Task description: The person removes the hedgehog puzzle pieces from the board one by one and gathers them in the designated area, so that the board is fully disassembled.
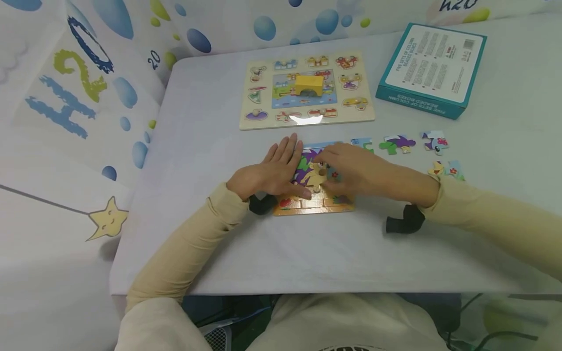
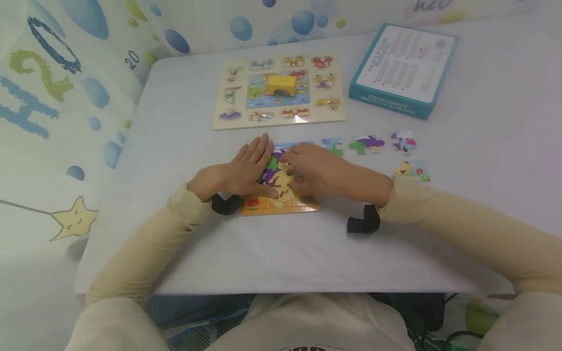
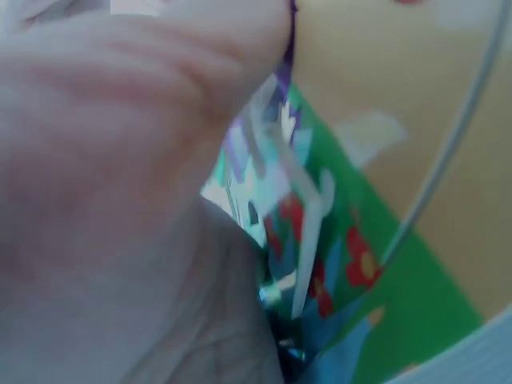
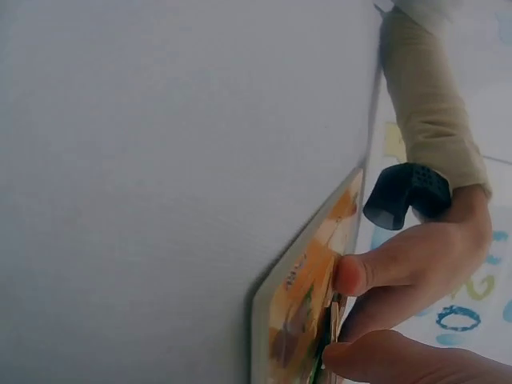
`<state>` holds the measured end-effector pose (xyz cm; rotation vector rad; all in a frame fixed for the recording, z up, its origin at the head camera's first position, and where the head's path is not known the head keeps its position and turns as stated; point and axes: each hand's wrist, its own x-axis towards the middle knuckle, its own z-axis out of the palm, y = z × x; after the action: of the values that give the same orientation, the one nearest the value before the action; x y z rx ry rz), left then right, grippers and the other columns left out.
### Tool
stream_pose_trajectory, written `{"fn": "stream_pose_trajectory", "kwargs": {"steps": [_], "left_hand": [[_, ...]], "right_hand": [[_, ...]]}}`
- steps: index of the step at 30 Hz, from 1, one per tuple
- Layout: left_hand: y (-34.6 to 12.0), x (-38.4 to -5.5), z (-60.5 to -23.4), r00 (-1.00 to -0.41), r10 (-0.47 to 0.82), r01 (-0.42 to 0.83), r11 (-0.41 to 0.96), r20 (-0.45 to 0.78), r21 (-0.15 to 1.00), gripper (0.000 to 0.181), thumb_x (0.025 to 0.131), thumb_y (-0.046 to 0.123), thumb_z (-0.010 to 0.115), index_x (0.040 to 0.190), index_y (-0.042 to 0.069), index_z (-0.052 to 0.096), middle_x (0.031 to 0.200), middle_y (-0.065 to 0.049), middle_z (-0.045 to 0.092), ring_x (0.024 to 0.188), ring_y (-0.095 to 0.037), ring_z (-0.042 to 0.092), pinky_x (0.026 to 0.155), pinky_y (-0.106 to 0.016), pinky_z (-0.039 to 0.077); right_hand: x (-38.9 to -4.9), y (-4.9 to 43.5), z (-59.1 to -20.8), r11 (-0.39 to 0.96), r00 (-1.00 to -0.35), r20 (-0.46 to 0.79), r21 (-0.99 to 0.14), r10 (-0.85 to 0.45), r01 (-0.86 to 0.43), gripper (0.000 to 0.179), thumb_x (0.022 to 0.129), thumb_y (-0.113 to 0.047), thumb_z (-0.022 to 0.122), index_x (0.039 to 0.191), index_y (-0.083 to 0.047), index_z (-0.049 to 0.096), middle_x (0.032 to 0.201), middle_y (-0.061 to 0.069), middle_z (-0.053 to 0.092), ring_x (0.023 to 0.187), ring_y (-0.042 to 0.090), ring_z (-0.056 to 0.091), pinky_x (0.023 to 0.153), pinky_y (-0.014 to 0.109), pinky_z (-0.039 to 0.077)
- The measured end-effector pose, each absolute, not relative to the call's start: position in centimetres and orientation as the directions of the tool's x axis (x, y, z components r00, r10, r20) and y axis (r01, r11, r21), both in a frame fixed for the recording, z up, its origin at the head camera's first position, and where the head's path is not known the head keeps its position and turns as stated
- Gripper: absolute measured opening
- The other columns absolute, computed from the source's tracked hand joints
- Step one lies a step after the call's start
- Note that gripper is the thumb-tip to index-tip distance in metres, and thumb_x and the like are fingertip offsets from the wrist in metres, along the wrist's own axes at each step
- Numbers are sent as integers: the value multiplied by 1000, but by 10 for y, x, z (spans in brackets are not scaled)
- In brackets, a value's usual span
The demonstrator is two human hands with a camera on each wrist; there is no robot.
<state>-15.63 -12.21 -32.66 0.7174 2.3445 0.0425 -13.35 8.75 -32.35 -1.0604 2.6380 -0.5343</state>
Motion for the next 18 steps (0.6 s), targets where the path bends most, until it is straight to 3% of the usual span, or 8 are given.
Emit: {"fn": "stream_pose_trajectory", "kwargs": {"steps": [3, 9, 18], "left_hand": [[-126, -161, -324, -593, 532, 493, 833, -604, 249, 108, 93, 63, 49, 151, 5, -22, 156, -14, -34, 145, -29, -28, 120, -46, -13], [-138, -174, -319, -538, 601, 496, 793, -591, 354, 74, 106, 42, 33, 155, 6, -8, 161, -14, -22, 148, -31, -20, 122, -45, -5], [-141, -174, -315, -554, 624, 482, 780, -551, 398, 76, 103, 32, 47, 157, 8, -1, 163, -13, -15, 150, -31, -15, 123, -44, 1]], "right_hand": [[-134, 88, -326, 671, -699, -104, -410, -707, -618, 44, 87, -22, 70, 125, -1, 60, 124, 16, 62, 119, 34, 55, 105, 48, 44], [-136, 84, -332, 626, -671, -53, -422, -740, -656, 33, 88, -19, 68, 116, -2, 64, 114, 13, 65, 108, 30, 59, 95, 44, 50], [-140, 80, -331, 628, -673, -89, -466, -734, -623, 29, 88, -19, 69, 112, -4, 65, 110, 11, 64, 104, 27, 58, 92, 44, 50]]}}
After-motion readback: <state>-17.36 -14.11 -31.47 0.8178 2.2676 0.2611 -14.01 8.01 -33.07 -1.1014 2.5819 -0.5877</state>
